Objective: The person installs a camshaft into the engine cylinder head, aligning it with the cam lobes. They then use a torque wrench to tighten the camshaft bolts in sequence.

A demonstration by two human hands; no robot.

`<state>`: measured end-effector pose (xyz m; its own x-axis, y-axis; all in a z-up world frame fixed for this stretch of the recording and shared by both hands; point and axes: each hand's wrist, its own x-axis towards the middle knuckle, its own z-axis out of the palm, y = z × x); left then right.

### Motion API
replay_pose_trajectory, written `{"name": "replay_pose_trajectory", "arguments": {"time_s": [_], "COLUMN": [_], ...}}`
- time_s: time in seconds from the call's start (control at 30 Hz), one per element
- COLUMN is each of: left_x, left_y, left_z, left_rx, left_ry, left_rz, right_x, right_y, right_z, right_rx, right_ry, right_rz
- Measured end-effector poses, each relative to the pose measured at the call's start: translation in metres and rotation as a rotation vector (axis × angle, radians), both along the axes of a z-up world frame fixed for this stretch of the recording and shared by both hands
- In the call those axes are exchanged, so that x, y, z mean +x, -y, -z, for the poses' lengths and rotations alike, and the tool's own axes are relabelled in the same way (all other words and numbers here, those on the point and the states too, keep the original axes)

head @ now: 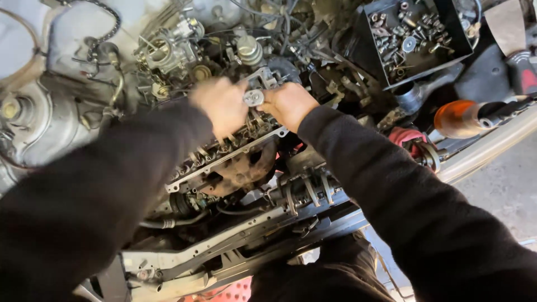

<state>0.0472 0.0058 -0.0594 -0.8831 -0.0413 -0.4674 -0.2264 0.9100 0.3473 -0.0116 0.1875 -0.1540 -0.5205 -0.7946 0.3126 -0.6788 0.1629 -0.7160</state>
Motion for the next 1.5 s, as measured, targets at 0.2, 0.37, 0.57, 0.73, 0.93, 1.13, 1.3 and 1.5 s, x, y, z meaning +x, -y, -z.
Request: {"name": "replay_pose_trajectory", "arguments": {"time_s": [0.2,0.37,0.57,0.73,0.93,1.13,1.3,1.5], "left_x": [-0.043,0.030,-0.061,-0.028,-0.006,-0.009,-0.015,-0.009], "left_y": [-0.010,0.014,0.000,-0.008,-0.009,-0.004,-0.005,-0.004], "left_z": [-0.030,0.076,-0.036,-0.014,-0.010,0.008,0.006,0.008], "left_rx": [-0.710,-0.018,-0.685,-0.576,-0.368,-0.267,-0.236,-0.204], "left_ry": [-0.034,-0.129,-0.009,-0.207,-0.213,-0.297,-0.385,-0.323], "left_rz": [0.976,0.126,1.026,0.777,0.453,0.390,0.416,0.369], "right_x": [0.002,-0.002,0.012,0.040,0.069,0.070,0.067,0.072], "right_y": [-0.002,0.003,-0.003,-0.007,0.029,0.042,0.043,0.035], "right_z": [0.007,0.007,-0.004,0.005,0.088,0.117,0.117,0.111], "right_rx": [0.029,0.017,-0.029,0.211,0.613,0.687,0.724,0.709], "right_ry": [0.010,-0.024,0.058,0.169,0.042,0.021,-0.024,-0.056], "right_rz": [0.078,0.084,0.099,0.283,0.306,0.288,0.267,0.272]}}
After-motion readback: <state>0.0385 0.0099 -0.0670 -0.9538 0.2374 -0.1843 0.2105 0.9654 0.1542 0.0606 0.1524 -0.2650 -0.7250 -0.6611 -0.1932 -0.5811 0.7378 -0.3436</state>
